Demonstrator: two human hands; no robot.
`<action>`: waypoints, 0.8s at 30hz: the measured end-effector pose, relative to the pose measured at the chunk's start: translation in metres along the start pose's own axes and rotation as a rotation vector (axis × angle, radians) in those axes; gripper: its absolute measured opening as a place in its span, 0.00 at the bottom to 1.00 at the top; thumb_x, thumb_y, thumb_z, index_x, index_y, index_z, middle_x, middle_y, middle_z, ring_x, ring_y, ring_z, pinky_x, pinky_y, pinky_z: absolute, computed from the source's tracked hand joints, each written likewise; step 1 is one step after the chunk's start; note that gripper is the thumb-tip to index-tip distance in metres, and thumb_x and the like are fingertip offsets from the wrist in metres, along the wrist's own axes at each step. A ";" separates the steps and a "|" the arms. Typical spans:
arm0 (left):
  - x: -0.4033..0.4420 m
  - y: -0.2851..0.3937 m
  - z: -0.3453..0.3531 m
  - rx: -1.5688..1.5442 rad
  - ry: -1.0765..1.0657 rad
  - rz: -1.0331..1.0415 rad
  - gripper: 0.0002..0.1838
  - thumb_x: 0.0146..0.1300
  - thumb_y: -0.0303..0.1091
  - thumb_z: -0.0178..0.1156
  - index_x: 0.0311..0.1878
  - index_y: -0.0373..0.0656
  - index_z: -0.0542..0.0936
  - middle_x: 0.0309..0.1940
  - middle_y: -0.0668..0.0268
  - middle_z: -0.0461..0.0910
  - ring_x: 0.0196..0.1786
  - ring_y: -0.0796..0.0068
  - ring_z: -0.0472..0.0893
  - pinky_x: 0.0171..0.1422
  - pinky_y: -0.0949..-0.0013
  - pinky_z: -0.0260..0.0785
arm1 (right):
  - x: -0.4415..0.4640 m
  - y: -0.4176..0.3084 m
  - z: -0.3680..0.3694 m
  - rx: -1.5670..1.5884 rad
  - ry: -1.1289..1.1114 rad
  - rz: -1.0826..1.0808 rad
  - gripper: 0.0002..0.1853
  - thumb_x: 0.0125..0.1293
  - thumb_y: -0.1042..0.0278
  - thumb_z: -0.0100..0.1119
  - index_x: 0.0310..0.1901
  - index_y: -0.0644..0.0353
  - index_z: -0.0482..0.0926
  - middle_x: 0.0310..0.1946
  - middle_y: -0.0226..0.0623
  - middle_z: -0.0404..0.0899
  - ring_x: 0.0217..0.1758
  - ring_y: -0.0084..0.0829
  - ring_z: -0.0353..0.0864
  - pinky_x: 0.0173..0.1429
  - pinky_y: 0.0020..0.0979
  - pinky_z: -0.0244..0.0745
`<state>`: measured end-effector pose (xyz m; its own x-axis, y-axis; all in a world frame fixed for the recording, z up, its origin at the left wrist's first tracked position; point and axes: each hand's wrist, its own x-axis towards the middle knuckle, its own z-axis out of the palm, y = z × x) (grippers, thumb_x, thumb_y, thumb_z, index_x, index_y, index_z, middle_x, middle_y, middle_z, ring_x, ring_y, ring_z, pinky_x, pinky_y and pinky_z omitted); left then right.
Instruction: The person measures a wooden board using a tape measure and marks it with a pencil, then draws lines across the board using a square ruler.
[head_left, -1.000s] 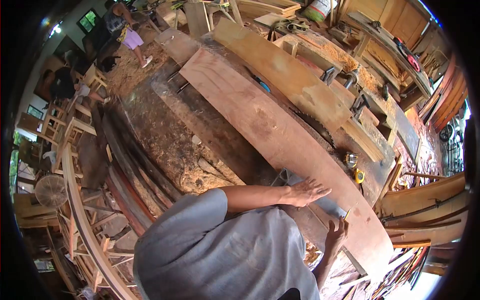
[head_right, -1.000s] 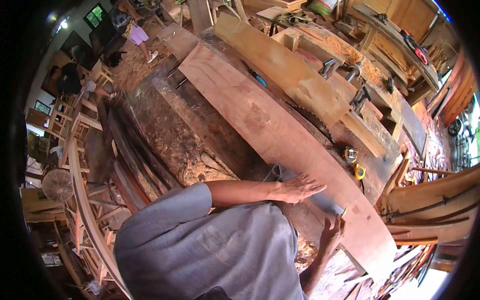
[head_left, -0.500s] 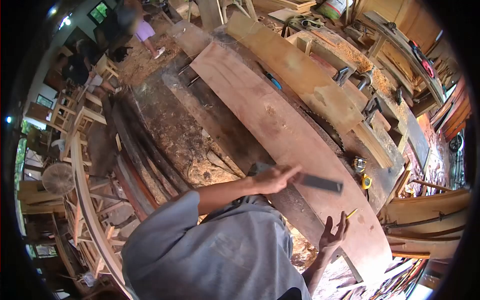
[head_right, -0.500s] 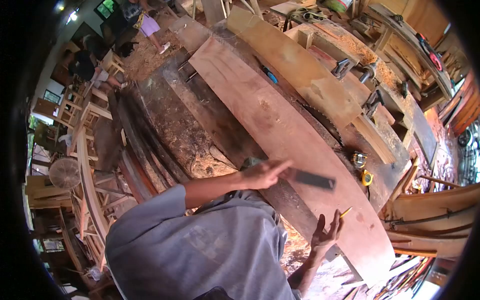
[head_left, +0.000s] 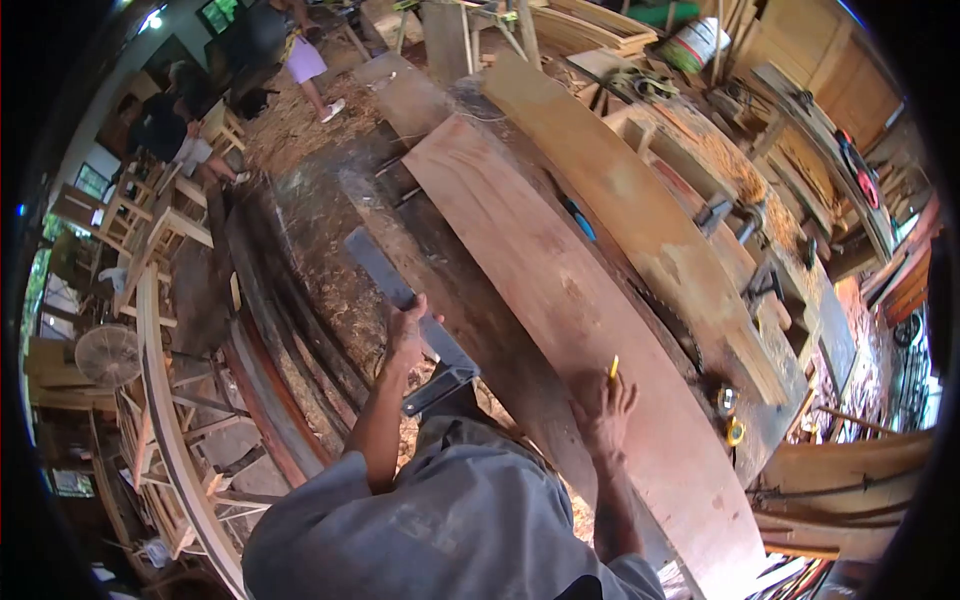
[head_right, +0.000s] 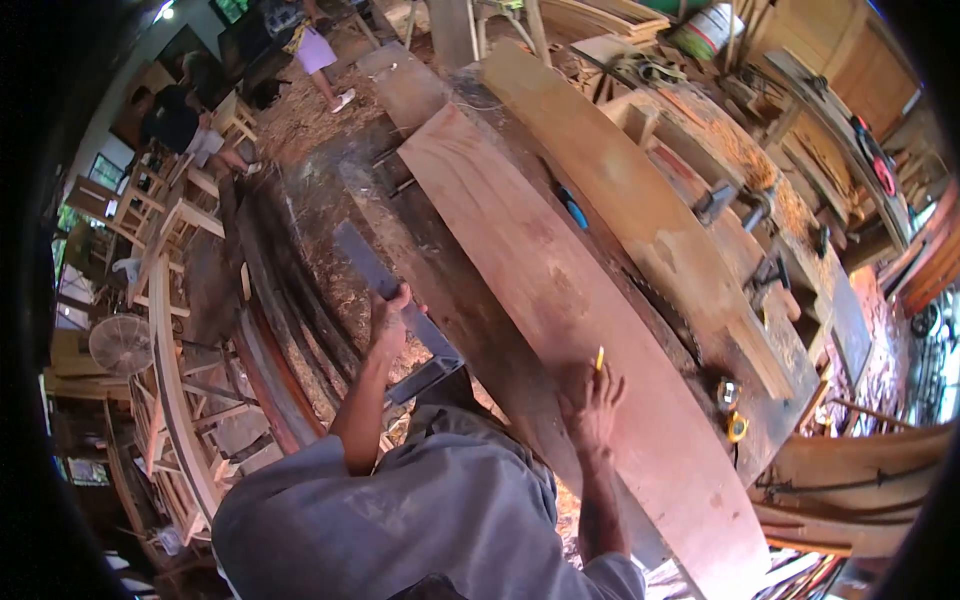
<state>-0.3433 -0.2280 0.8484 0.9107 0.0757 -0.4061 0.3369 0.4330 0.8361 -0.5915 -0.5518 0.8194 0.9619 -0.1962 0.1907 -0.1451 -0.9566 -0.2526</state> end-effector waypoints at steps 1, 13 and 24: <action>0.008 0.026 0.006 0.113 0.028 0.073 0.26 0.69 0.28 0.66 0.63 0.37 0.64 0.40 0.60 0.74 0.36 0.67 0.79 0.41 0.60 0.83 | 0.008 0.000 -0.005 0.051 -0.035 0.009 0.51 0.54 0.54 0.79 0.75 0.64 0.64 0.71 0.54 0.65 0.79 0.50 0.58 0.85 0.61 0.41; 0.253 0.196 -0.010 0.822 -0.235 0.215 0.47 0.71 0.37 0.66 0.82 0.43 0.46 0.50 0.53 0.82 0.38 0.70 0.84 0.29 0.66 0.80 | 0.075 0.017 -0.035 0.022 -0.262 0.133 0.55 0.42 0.48 0.87 0.71 0.64 0.71 0.62 0.55 0.73 0.67 0.56 0.70 0.69 0.57 0.67; 0.382 0.208 0.006 0.787 -0.323 0.226 0.42 0.66 0.32 0.71 0.76 0.45 0.54 0.48 0.55 0.81 0.32 0.72 0.82 0.27 0.69 0.75 | 0.477 -0.109 0.045 0.202 0.137 0.078 0.33 0.67 0.55 0.73 0.69 0.61 0.75 0.69 0.56 0.74 0.74 0.53 0.72 0.74 0.45 0.70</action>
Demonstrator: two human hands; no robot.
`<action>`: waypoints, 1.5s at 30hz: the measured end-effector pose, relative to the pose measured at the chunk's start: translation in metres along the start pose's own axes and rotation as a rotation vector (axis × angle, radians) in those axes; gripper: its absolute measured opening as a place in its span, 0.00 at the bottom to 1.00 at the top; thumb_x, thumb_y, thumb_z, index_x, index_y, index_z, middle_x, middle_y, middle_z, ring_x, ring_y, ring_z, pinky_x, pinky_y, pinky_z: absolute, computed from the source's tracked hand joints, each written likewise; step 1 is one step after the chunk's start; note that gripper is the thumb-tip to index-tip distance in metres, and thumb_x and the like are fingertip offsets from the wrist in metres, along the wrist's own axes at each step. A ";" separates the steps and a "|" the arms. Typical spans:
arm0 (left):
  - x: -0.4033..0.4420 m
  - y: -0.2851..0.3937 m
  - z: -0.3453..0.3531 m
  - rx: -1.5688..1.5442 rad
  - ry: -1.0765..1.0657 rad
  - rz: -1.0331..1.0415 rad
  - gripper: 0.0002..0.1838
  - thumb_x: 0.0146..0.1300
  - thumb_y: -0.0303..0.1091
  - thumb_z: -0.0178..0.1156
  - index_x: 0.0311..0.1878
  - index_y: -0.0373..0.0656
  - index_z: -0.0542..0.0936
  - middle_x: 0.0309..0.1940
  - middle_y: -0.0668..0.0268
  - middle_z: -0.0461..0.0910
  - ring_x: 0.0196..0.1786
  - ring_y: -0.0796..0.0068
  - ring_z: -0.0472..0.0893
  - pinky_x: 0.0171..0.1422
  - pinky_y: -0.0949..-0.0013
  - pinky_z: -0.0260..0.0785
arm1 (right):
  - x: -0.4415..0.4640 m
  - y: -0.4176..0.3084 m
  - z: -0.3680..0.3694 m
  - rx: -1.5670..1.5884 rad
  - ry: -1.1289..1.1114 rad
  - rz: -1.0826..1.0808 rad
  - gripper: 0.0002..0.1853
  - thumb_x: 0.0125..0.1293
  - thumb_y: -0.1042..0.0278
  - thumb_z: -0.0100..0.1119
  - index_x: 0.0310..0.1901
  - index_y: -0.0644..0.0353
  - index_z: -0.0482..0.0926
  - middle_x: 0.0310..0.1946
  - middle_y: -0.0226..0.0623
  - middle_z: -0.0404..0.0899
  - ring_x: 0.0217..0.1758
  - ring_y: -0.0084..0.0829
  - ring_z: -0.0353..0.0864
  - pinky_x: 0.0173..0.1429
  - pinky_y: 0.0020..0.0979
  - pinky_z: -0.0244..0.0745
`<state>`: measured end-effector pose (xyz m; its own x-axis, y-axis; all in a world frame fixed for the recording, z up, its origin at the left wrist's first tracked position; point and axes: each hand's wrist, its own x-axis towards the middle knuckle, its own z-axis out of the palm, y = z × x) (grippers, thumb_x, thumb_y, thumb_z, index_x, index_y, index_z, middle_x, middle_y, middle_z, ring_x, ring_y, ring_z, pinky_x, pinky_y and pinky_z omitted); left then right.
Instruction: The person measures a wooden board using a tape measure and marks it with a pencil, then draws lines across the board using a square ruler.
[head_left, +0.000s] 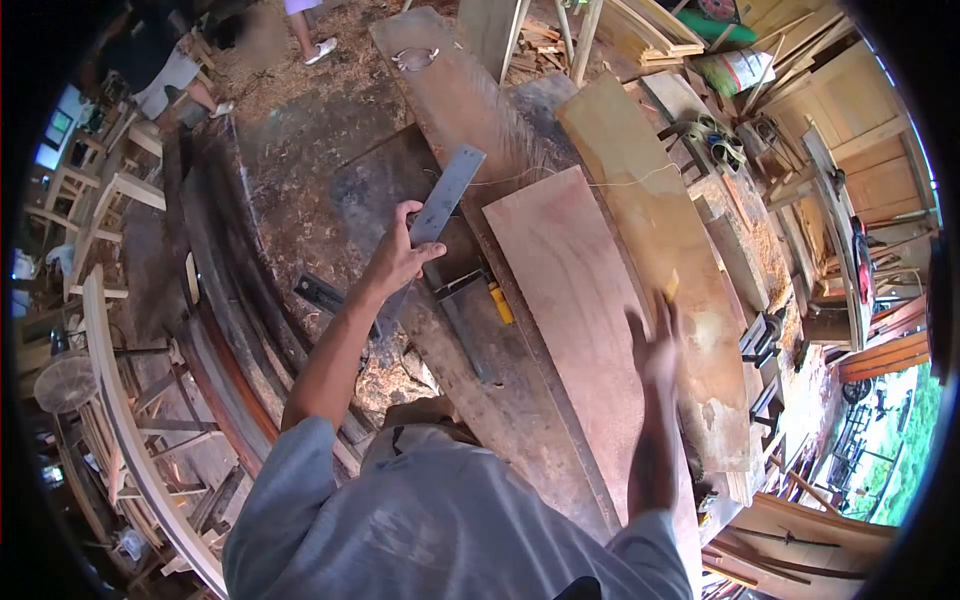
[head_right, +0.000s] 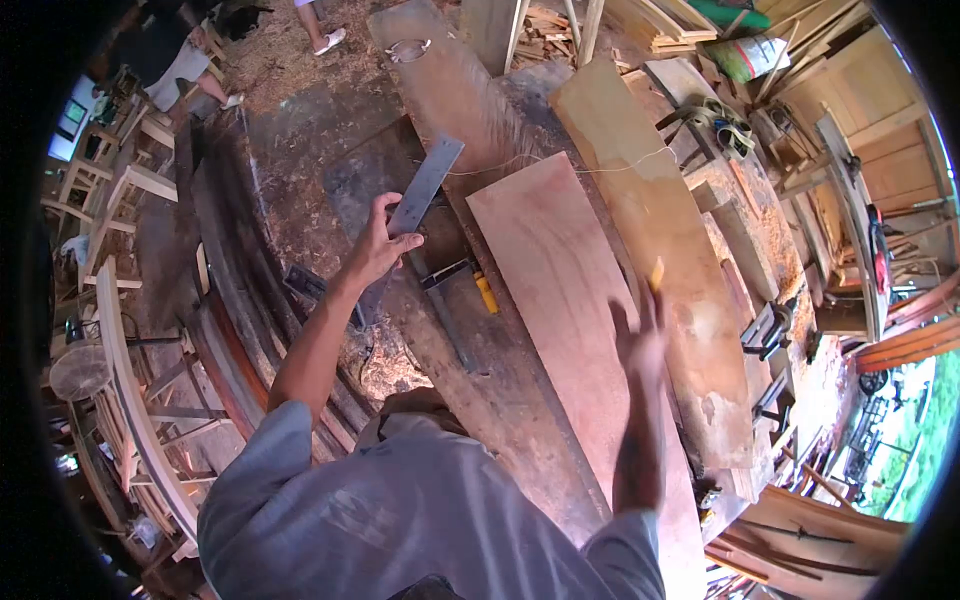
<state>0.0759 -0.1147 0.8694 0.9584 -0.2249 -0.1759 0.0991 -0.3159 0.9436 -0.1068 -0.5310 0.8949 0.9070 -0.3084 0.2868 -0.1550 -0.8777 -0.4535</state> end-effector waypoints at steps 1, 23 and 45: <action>0.003 0.000 0.000 0.010 -0.042 0.005 0.41 0.66 0.31 0.71 0.75 0.45 0.55 0.48 0.55 0.80 0.36 0.72 0.83 0.31 0.67 0.77 | 0.037 -0.010 0.030 0.086 0.010 -0.023 0.32 0.67 0.55 0.73 0.69 0.60 0.75 0.69 0.55 0.74 0.74 0.52 0.72 0.73 0.44 0.71; 0.060 -0.081 -0.007 0.148 -0.001 0.198 0.26 0.57 0.18 0.70 0.61 0.37 0.82 0.58 0.55 0.86 0.57 0.65 0.86 0.62 0.65 0.77 | 0.124 -0.060 0.169 0.443 -0.090 -0.216 0.33 0.65 0.68 0.69 0.71 0.60 0.71 0.59 0.51 0.78 0.58 0.48 0.81 0.64 0.43 0.77; 0.063 -0.068 0.004 0.025 -0.026 0.104 0.29 0.58 0.11 0.67 0.64 0.40 0.82 0.58 0.61 0.84 0.57 0.71 0.84 0.63 0.67 0.77 | 0.165 -0.064 0.205 1.276 -0.303 0.116 0.17 0.83 0.60 0.52 0.53 0.68 0.82 0.36 0.37 0.84 0.36 0.23 0.82 0.42 0.26 0.78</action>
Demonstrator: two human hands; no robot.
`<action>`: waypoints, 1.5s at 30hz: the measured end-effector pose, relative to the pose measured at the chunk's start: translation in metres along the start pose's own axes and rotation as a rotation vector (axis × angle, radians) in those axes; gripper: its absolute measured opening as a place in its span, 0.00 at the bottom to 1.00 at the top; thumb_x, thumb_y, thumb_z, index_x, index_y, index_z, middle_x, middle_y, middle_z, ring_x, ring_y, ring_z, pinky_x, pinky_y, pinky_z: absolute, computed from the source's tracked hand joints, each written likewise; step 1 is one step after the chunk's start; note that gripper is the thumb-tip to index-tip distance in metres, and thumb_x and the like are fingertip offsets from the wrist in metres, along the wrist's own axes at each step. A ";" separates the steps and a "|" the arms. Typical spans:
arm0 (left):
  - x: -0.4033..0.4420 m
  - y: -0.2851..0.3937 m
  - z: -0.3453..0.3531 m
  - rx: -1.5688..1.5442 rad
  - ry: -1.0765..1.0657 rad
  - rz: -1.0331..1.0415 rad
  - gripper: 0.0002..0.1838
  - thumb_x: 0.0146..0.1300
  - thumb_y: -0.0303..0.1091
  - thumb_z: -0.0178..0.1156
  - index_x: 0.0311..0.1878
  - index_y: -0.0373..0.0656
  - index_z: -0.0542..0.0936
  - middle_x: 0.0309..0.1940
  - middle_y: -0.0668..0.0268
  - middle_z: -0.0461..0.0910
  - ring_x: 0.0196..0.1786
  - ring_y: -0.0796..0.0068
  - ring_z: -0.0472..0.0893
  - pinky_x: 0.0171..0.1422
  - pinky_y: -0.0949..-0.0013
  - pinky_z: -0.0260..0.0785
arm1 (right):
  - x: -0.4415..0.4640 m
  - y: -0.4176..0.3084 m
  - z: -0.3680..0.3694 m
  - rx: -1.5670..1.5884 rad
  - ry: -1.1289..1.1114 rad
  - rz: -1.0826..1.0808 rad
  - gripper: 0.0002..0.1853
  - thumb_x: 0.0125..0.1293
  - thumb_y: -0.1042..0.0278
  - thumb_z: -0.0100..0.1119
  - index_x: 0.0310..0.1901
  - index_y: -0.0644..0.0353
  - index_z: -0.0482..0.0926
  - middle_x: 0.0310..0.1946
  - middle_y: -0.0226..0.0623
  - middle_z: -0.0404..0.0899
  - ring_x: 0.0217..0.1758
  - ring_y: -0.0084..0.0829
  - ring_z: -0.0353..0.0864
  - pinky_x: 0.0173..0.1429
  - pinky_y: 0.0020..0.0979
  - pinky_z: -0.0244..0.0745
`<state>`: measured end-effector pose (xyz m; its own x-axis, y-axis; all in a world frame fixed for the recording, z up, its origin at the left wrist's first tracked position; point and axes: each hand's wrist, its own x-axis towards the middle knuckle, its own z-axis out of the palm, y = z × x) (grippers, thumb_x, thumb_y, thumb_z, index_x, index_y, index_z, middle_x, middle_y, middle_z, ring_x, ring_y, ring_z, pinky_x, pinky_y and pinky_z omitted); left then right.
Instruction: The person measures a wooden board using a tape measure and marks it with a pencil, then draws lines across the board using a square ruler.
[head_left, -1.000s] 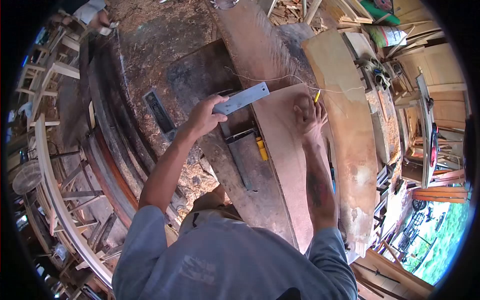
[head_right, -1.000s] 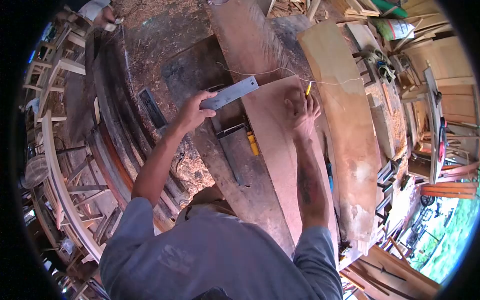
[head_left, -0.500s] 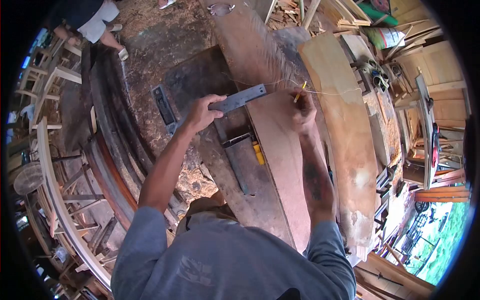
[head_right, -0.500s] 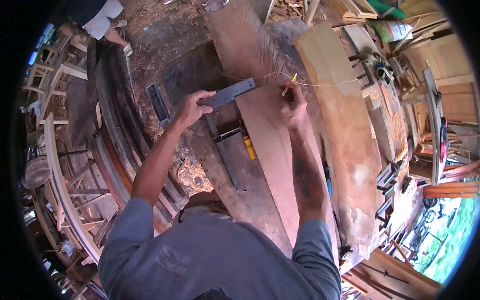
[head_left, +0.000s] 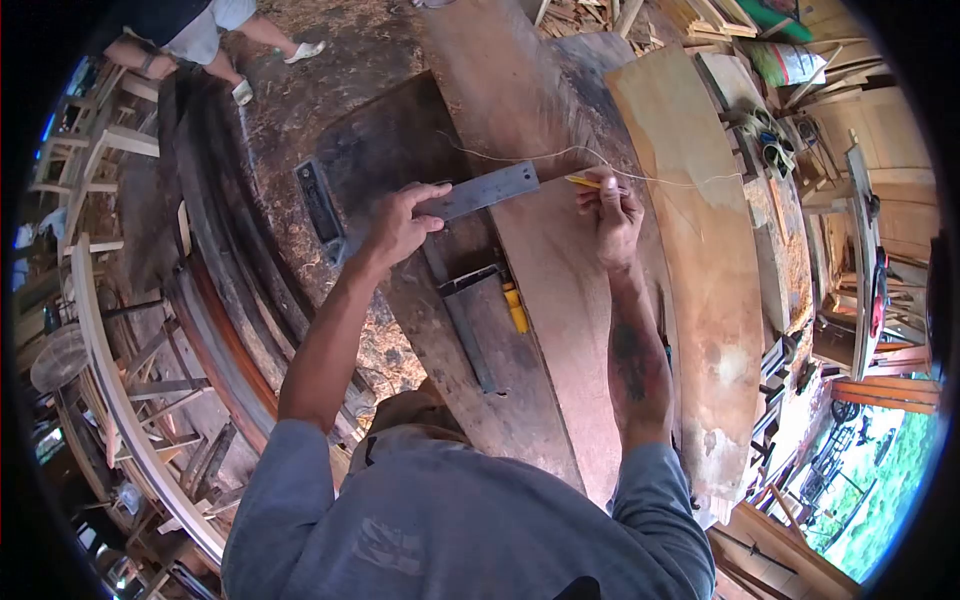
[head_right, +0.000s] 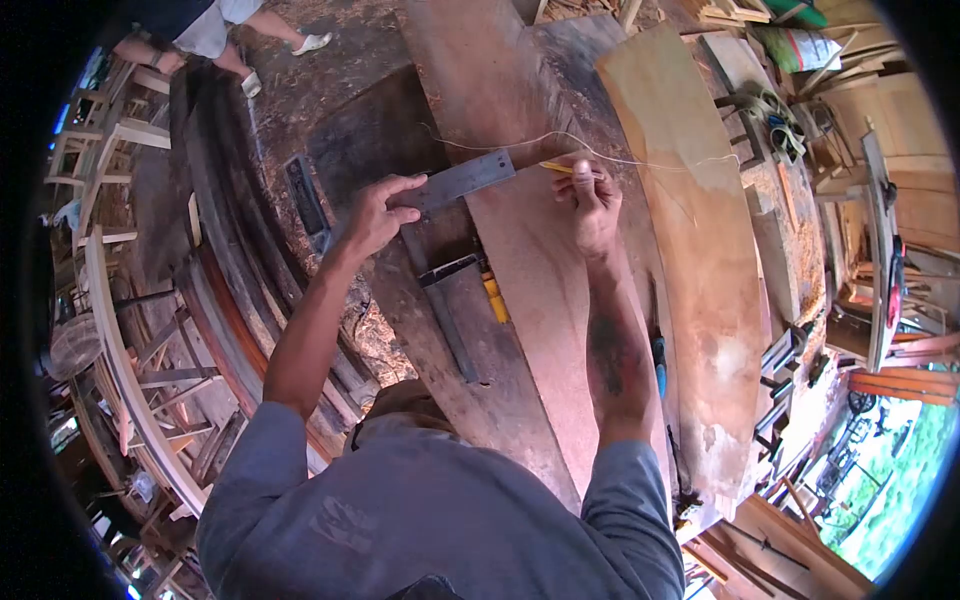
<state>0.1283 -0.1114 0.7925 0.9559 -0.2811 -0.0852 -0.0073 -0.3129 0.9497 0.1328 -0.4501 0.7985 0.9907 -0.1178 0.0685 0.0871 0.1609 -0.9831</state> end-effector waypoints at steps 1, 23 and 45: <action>0.002 0.000 0.002 -0.003 -0.009 -0.003 0.29 0.58 0.11 0.67 0.64 0.40 0.82 0.58 0.61 0.84 0.57 0.71 0.84 0.63 0.67 0.77 | 0.000 -0.002 -0.002 -0.025 -0.032 0.021 0.14 0.81 0.63 0.55 0.50 0.67 0.83 0.34 0.37 0.84 0.35 0.22 0.81 0.41 0.26 0.77; 0.006 0.011 0.005 0.139 0.011 0.011 0.28 0.58 0.12 0.66 0.64 0.39 0.82 0.58 0.61 0.84 0.59 0.69 0.84 0.62 0.69 0.79 | 0.029 -0.012 0.007 -0.283 -0.181 0.188 0.11 0.68 0.67 0.64 0.45 0.67 0.83 0.32 0.35 0.86 0.33 0.23 0.83 0.36 0.25 0.77; 0.004 0.027 0.005 0.223 0.004 0.018 0.26 0.60 0.19 0.67 0.64 0.38 0.82 0.56 0.55 0.85 0.56 0.58 0.86 0.62 0.63 0.77 | 0.039 -0.015 0.004 -0.413 -0.328 0.254 0.10 0.63 0.67 0.63 0.41 0.65 0.85 0.31 0.33 0.85 0.33 0.21 0.83 0.38 0.24 0.77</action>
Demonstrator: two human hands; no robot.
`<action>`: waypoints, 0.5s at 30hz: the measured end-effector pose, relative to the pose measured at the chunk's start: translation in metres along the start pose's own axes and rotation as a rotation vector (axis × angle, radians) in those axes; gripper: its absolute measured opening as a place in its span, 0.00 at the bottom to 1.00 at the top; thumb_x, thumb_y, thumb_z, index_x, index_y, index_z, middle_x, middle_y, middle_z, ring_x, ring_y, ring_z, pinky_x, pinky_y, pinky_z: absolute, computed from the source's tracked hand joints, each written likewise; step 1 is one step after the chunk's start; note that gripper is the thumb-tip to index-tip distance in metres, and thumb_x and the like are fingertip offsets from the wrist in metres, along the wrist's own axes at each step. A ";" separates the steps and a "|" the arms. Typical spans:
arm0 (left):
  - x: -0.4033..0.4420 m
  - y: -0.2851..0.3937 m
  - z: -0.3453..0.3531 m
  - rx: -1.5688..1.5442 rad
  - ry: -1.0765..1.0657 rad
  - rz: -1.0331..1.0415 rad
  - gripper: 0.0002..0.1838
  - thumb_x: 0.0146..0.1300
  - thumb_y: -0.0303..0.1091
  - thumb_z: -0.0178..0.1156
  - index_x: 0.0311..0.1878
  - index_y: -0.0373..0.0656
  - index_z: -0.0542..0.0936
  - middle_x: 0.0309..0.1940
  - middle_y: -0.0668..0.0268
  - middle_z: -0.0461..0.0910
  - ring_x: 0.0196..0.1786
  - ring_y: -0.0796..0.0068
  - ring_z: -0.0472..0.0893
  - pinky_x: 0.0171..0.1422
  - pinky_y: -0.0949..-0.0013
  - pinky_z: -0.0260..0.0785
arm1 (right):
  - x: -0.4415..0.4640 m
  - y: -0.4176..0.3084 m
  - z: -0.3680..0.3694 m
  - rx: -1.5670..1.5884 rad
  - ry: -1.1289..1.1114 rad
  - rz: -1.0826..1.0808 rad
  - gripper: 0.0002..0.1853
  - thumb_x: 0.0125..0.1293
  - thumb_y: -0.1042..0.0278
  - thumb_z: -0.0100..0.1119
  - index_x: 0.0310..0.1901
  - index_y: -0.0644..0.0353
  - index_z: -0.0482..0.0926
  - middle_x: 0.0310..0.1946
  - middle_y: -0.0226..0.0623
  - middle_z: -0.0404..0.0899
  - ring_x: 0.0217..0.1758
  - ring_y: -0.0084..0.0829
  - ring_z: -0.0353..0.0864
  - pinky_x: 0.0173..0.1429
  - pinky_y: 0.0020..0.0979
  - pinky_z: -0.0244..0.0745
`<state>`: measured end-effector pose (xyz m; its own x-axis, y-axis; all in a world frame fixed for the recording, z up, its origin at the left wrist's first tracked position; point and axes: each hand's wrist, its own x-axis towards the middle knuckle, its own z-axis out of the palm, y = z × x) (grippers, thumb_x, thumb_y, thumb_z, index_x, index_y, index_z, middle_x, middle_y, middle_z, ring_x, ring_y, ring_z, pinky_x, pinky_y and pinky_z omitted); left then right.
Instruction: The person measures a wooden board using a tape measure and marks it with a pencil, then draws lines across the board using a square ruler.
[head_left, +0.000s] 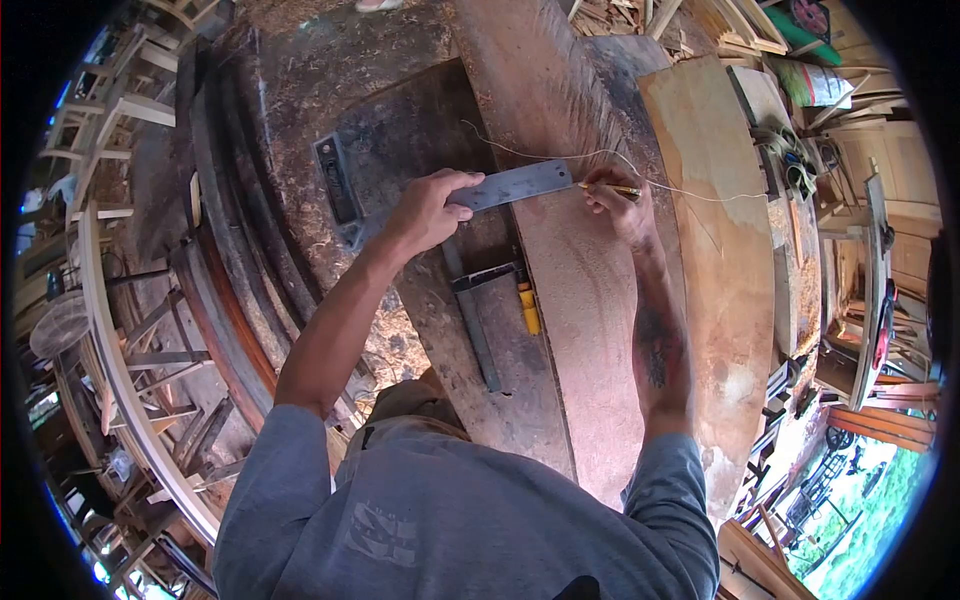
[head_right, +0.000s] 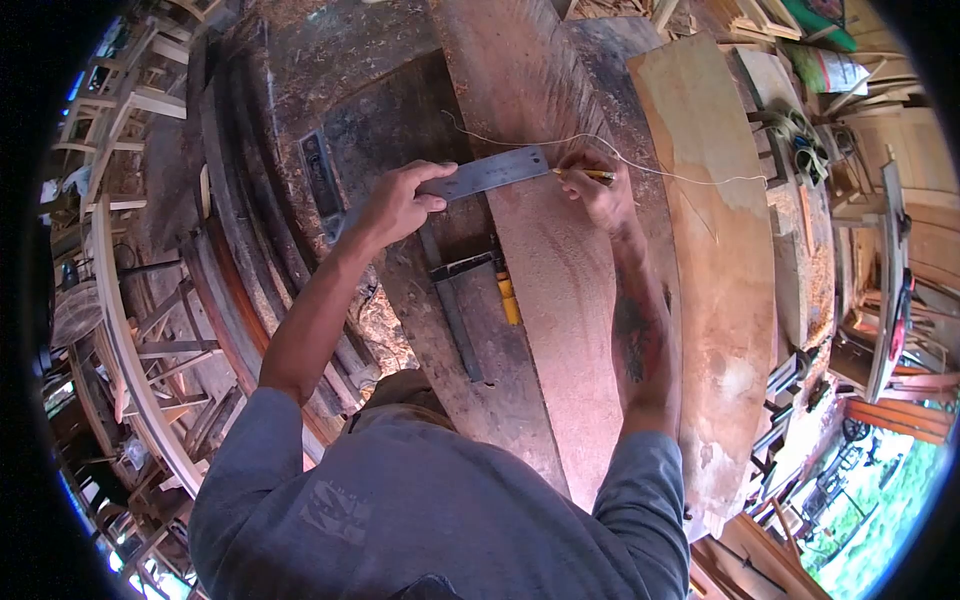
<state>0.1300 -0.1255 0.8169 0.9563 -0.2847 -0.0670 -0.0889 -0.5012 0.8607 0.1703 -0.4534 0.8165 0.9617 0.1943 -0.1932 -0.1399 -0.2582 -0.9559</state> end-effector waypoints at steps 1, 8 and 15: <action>0.001 0.002 0.001 0.001 0.000 -0.001 0.26 0.60 0.19 0.67 0.64 0.38 0.82 0.56 0.55 0.85 0.56 0.58 0.86 0.62 0.63 0.77 | 0.000 0.000 0.001 0.000 0.007 0.006 0.10 0.63 0.67 0.63 0.41 0.65 0.85 0.31 0.33 0.84 0.33 0.21 0.83 0.38 0.24 0.77; 0.008 -0.006 0.010 -0.037 -0.003 0.006 0.26 0.60 0.16 0.66 0.63 0.39 0.82 0.56 0.56 0.85 0.56 0.61 0.86 0.61 0.64 0.78 | -0.005 -0.005 0.003 0.034 0.052 0.010 0.09 0.59 0.70 0.60 0.37 0.65 0.84 0.25 0.32 0.81 0.28 0.20 0.79 0.33 0.25 0.73; 0.006 -0.002 0.008 -0.056 -0.020 -0.053 0.25 0.60 0.17 0.66 0.62 0.38 0.82 0.57 0.55 0.84 0.57 0.58 0.86 0.61 0.64 0.78 | -0.005 -0.007 0.005 0.066 0.054 0.011 0.09 0.59 0.69 0.60 0.37 0.65 0.84 0.25 0.31 0.81 0.28 0.21 0.78 0.32 0.25 0.73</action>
<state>0.1335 -0.1328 0.8102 0.9533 -0.2758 -0.1232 -0.0219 -0.4697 0.8826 0.1657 -0.4478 0.8234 0.9709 0.1404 -0.1938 -0.1645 -0.1969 -0.9665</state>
